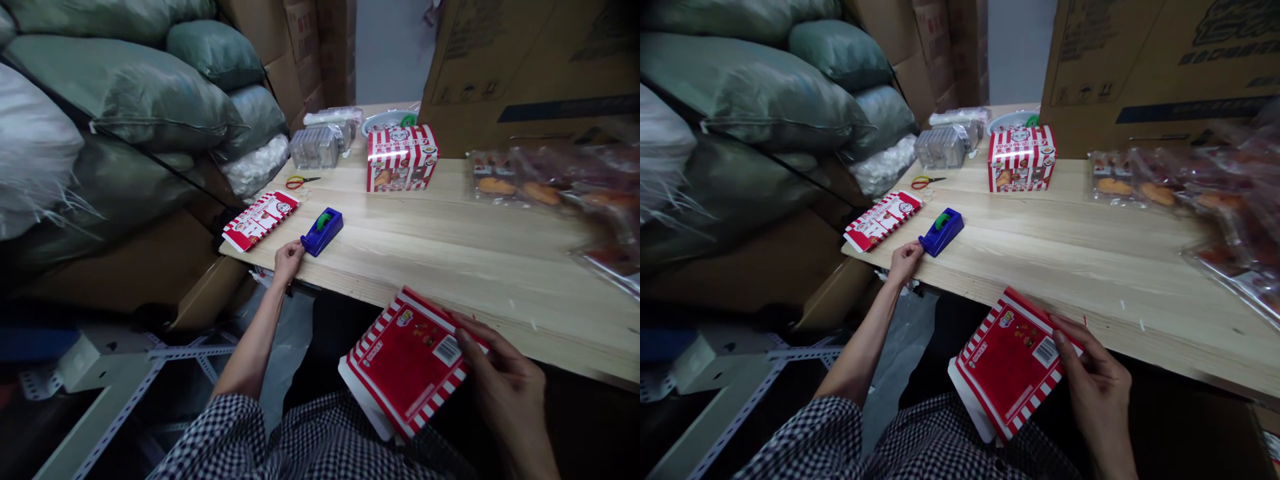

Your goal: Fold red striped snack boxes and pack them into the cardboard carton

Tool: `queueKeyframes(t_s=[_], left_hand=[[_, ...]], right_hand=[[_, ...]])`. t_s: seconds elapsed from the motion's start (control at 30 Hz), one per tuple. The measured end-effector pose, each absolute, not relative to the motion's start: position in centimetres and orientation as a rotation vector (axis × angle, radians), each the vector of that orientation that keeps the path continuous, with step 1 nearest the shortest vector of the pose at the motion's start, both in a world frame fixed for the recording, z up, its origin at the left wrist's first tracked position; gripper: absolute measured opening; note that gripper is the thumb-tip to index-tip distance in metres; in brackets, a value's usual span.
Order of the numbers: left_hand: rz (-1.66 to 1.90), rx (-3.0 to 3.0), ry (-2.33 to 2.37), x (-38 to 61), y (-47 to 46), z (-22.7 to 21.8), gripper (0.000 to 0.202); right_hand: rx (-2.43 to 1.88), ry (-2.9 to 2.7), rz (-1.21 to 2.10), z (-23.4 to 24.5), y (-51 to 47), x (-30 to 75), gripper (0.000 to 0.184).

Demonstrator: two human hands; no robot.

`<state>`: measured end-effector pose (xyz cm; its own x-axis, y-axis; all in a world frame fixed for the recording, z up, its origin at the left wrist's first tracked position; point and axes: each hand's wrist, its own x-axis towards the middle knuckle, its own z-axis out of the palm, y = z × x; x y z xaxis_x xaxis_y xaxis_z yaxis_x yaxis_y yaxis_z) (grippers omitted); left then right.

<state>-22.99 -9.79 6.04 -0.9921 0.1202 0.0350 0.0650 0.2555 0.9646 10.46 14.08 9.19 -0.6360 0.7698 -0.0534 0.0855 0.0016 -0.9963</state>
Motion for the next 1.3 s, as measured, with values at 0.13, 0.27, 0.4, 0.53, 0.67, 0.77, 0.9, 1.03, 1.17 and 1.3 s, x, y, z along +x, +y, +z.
queueKeyframes(t_s=[0.13,0.27,0.4,0.53,0.67,0.77,0.9,1.03,1.17,1.3], left_hand=[[1.933,0.187,2.487,-20.1,-9.7,7.8,0.025],[2.039,0.340,2.312,-12.3,-8.4,11.8,0.022],[2.015,0.353,1.931,-3.7,-6.5,15.2,0.017],[2.067,0.198,1.625,-0.3,-5.0,15.0,0.063],[2.080,0.074,1.511,-0.4,-4.3,13.3,0.081],[2.023,0.005,1.459,-0.7,-3.9,12.3,0.081],[1.909,0.053,1.594,-1.1,-3.6,11.1,0.072],[1.935,0.402,2.360,-2.3,-4.0,10.2,0.075],[1.659,1.445,2.522,-4.8,-4.1,11.4,0.034],[1.515,1.624,2.302,-7.4,-3.2,12.5,0.021]], right_hand=[[-0.656,-1.874,1.461,11.1,12.9,9.6,0.018],[-0.405,-2.018,1.306,11.9,10.7,9.4,0.033],[-0.210,-2.173,1.207,10.6,8.9,9.5,0.052],[-0.059,-2.239,1.127,9.5,8.2,9.7,0.063],[-0.015,-2.233,1.081,9.3,8.3,9.9,0.064],[-0.002,-2.243,1.089,9.1,8.5,10.1,0.063],[-0.025,-2.227,1.125,9.7,8.9,10.1,0.064],[-0.108,-2.193,1.263,11.3,9.6,9.6,0.054],[-0.249,-2.138,1.513,12.5,10.7,8.7,0.035],[-0.343,-2.036,1.642,12.2,12.3,7.6,0.022]])
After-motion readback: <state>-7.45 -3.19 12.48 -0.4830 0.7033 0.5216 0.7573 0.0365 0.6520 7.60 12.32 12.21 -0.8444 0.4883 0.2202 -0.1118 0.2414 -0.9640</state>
